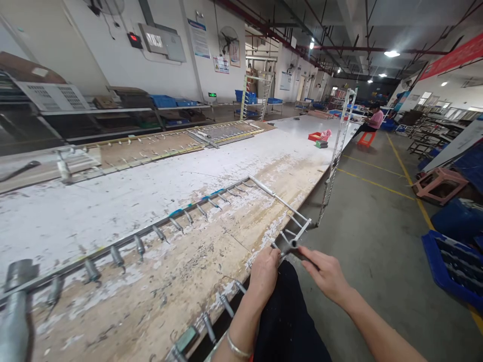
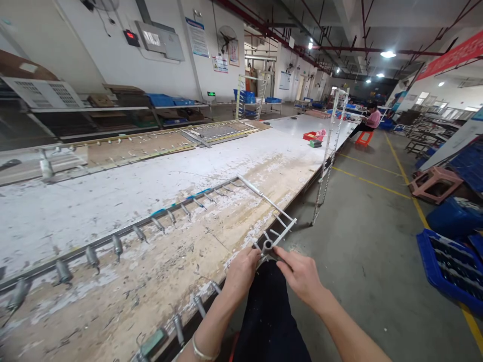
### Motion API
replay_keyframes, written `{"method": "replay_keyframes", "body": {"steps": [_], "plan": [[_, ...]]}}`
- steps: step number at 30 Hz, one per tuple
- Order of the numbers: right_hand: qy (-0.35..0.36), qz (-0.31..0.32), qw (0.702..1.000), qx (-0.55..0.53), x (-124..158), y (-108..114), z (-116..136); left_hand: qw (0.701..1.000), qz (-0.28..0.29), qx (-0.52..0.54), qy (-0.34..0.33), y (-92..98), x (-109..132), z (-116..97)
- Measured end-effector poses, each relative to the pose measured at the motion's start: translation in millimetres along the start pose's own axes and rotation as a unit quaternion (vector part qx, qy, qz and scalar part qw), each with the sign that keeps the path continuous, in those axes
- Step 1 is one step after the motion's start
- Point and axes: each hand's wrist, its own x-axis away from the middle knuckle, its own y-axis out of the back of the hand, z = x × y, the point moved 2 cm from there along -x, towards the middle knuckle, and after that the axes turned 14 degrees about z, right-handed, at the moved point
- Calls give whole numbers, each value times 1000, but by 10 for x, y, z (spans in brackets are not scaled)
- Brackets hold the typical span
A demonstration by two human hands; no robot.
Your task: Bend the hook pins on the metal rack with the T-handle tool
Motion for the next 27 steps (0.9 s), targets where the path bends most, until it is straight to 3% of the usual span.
{"method": "replay_keyframes", "body": {"steps": [3, 8, 10, 16, 22, 27], "plan": [[-22, 49, 998, 25, -18, -14, -18, 1000, 16, -5, 4, 12, 1, 1], [13, -71, 996, -43, -33, 155, 60, 1000, 5, 6, -1, 20, 5, -8], [8, -83, 995, -45, -22, 143, 49, 1000, 13, -1, -4, 19, 4, -6], [-22, 61, 998, 22, -27, -22, -27, 999, 42, -27, -3, 36, 4, -8], [13, -27, 999, -17, -30, 49, 26, 998, 38, -46, 13, 38, 3, -22], [-19, 52, 997, 45, -18, 3, -8, 997, 50, -53, 19, 27, -14, -19]]}}
